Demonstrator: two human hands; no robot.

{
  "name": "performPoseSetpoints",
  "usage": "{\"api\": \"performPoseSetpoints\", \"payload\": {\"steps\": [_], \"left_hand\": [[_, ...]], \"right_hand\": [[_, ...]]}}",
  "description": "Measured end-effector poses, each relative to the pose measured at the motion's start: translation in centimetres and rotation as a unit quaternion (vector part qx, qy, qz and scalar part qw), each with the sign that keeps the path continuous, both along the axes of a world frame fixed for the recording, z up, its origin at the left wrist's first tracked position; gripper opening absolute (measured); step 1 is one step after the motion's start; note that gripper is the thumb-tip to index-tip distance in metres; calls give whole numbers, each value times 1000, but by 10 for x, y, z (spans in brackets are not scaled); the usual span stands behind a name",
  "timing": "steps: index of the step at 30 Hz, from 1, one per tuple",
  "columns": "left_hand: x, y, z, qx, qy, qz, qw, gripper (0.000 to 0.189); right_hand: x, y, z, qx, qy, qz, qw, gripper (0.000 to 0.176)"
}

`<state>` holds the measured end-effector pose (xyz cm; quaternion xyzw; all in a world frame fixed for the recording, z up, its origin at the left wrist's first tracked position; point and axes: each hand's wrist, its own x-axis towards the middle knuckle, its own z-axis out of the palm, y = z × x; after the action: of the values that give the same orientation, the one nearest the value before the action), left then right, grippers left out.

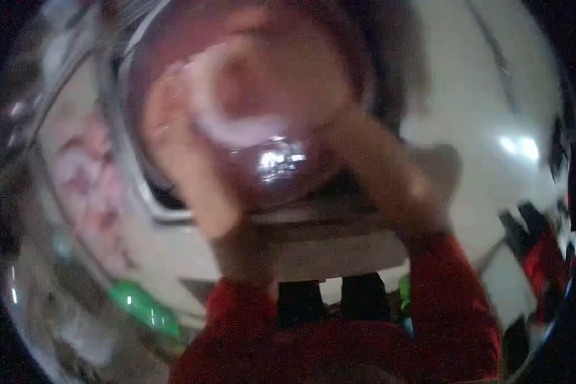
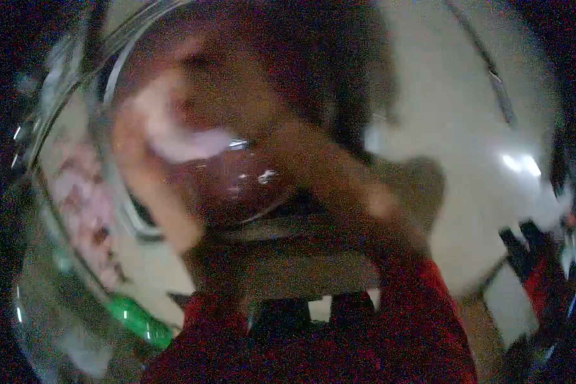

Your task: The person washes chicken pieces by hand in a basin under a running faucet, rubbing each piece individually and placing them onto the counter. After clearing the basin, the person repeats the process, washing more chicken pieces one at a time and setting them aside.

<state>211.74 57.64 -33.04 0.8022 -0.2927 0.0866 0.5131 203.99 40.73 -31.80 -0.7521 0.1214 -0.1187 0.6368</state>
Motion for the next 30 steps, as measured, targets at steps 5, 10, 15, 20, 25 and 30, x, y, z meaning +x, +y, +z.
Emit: {"api": "performPoseSetpoints", "payload": {"steps": [5,10,15,20,25,30], "left_hand": [[1,-14,-6,-216,226,-36,949,23],[-7,-31,14,-277,258,-70,923,17],[-9,-38,22,-339,297,-40,892,14],[-1,-29,21,-311,278,-36,908,15],[-4,-30,18,-372,323,-36,869,14],[-6,-30,23,-343,313,-12,885,17]], "right_hand": [[15,4,1,247,-120,-3,961,16],[13,14,14,-28,-165,-50,985,23],[11,17,26,73,-48,-122,989,23],[14,19,26,180,-72,-140,971,28],[3,-1,-8,-449,-56,-41,891,45],[3,-1,3,-567,-36,-26,823,47]]}}
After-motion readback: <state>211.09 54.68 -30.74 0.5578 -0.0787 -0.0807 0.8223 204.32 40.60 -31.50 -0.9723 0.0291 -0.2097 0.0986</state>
